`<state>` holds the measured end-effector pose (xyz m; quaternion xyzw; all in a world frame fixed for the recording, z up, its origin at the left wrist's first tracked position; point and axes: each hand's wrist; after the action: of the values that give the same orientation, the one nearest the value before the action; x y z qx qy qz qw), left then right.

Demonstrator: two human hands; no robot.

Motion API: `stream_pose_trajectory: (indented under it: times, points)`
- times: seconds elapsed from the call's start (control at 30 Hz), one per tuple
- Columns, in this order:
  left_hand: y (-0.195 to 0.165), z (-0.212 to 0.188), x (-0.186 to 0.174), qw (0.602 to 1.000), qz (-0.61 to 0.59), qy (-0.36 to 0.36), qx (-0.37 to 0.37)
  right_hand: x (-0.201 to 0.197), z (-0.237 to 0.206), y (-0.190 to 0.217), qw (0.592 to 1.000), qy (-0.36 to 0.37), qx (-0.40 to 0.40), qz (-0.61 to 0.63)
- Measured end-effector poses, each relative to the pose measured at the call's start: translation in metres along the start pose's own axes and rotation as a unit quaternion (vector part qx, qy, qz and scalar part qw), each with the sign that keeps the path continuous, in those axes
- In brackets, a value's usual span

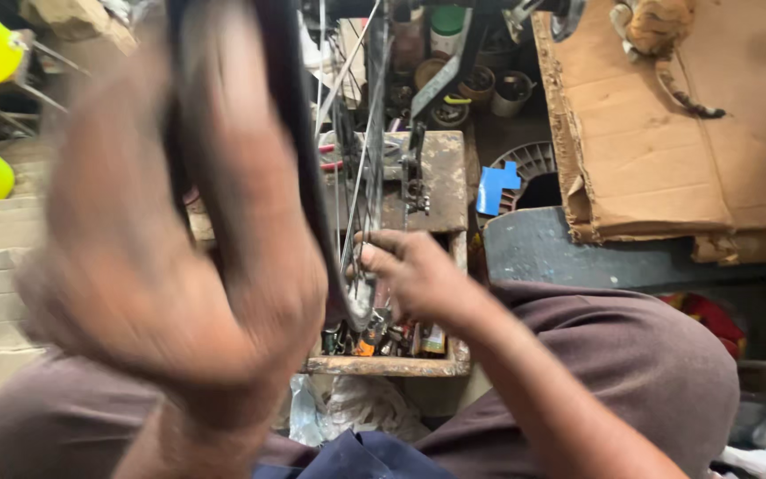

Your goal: The person sits on the floor and uses a spoke wrench to tighten the nipples on a bicycle wheel mounted in a truing stand. They rotate the wheel and adjust individual spokes to align the rim.

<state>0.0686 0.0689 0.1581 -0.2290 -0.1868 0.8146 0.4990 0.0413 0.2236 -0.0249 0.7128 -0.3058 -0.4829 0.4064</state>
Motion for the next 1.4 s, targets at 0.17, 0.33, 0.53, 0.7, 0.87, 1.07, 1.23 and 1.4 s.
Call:
stream_pose_trajectory:
  times: [0.17,0.33,0.53,0.7,0.87,1.07,1.23,1.4]
  points:
    - [-0.009,-0.006,0.005,0.999,0.049,0.011,0.013,0.02,-0.004,0.003,0.941,-0.139,-0.051,-0.305]
    - [-0.003,0.023,0.0,0.999,0.046,0.006,0.025,-0.006,0.014,-0.01,0.943,0.208,0.03,0.257]
    - [-0.005,0.047,-0.001,1.0,0.025,-0.008,0.014,-0.022,0.017,-0.001,0.916,0.244,-0.013,0.319]
    - [-0.019,0.014,0.008,0.997,0.07,-0.011,-0.029,-0.012,0.008,0.016,0.998,0.023,0.054,0.016]
    - [-0.017,-0.01,0.0,0.992,0.123,0.015,0.013,0.01,0.0,0.004,0.961,-0.183,-0.097,-0.183]
    - [0.004,0.054,-0.006,0.998,0.05,-0.005,0.035,-0.012,0.011,-0.016,0.883,0.263,-0.035,0.388]
    - [-0.006,0.057,-0.002,1.0,-0.013,0.0,0.022,-0.028,0.015,-0.008,0.909,0.255,0.002,0.331]
    - [-0.013,0.015,0.007,0.997,-0.076,0.011,0.014,-0.036,0.035,-0.006,0.987,0.094,0.047,0.122]
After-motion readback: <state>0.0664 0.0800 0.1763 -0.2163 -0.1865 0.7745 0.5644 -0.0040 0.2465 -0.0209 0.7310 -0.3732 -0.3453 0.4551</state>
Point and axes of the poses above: each hand's wrist, its own z-axis towards the middle knuckle, its own x-axis out of the palm, y = z × x, and after that the axes turned 15 degrees about -z, right-handed
